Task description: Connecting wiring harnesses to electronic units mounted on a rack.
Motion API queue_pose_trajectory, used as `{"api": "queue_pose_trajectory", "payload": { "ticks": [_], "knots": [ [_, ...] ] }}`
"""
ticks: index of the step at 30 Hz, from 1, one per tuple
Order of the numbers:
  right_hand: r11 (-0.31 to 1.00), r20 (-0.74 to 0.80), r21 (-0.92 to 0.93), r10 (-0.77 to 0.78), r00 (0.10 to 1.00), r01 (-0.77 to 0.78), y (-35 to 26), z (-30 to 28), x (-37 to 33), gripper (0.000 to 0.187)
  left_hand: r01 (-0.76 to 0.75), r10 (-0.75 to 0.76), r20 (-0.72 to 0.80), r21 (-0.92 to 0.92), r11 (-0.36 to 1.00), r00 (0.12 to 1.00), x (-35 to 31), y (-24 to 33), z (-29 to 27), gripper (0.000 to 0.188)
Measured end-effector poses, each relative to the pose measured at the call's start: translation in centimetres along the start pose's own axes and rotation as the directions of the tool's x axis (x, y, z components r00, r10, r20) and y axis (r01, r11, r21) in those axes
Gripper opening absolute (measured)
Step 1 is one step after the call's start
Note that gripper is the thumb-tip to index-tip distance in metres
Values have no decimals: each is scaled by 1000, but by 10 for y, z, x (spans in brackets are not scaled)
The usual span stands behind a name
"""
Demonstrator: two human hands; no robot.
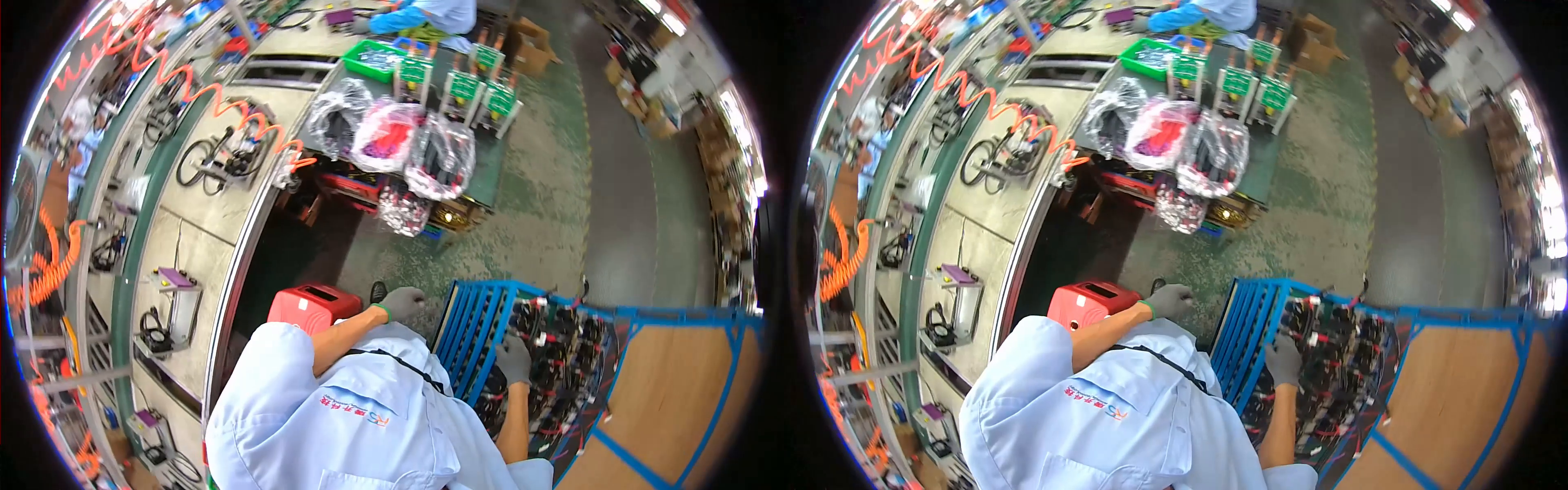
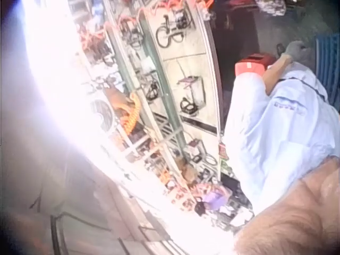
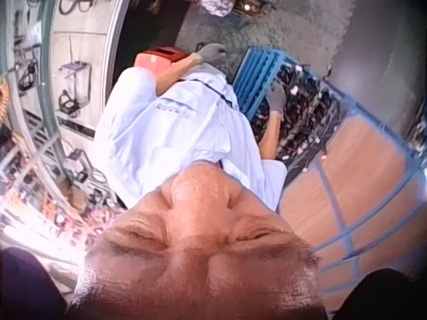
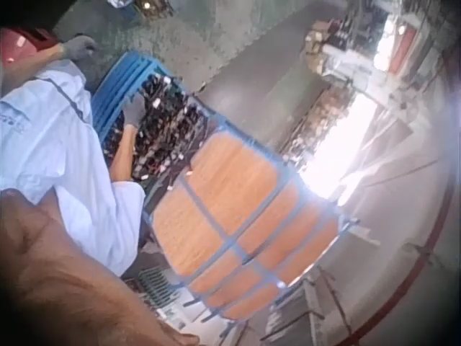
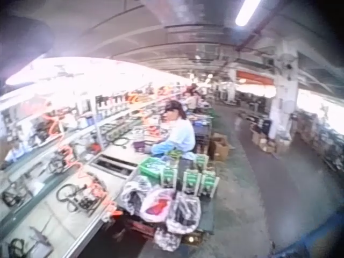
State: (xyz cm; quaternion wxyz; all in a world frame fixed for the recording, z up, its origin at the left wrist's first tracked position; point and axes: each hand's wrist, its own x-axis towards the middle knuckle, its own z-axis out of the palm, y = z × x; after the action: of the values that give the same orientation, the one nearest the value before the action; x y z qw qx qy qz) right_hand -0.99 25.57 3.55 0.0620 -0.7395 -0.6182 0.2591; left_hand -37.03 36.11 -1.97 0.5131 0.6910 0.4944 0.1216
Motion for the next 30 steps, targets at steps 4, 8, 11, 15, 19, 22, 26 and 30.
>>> {"api": "queue_pose_trajectory", "payload": {
  "ticks": [4,8,11,15,19,22,26,30],
  "knots": [
    [959,62,-233,179,982,-160,-7,-9,21,25,303,-340,-280,-169,938,898,-23,-129,-44,33],
    [909,232,-418,114,966,-6,-33,-17,52,36,606,-612,-490,-196,771,620,-102,-280,-63,33],
    [754,353,-657,276,894,27,-36,-3,86,41,690,-761,-427,-345,636,488,-172,-309,-65,33],
    [910,531,-376,56,846,176,-102,10,144,39,739,-886,-369,-505,445,281,-237,-305,-36,30],
    [881,599,-210,-228,768,424,-152,58,212,34,770,-706,-308,267,579,638,-246,-306,31,31],
    [820,629,-126,-368,684,558,-198,90,256,32,698,-877,-359,-536,474,320,-197,-274,72,36],
    [736,616,22,-543,570,677,-290,103,279,29,321,-829,-558,-783,533,14,-174,-255,134,39],
    [660,638,62,-603,479,748,-342,143,295,30,453,-929,-358,-846,280,-93,-210,-225,129,38]
  ]
}}
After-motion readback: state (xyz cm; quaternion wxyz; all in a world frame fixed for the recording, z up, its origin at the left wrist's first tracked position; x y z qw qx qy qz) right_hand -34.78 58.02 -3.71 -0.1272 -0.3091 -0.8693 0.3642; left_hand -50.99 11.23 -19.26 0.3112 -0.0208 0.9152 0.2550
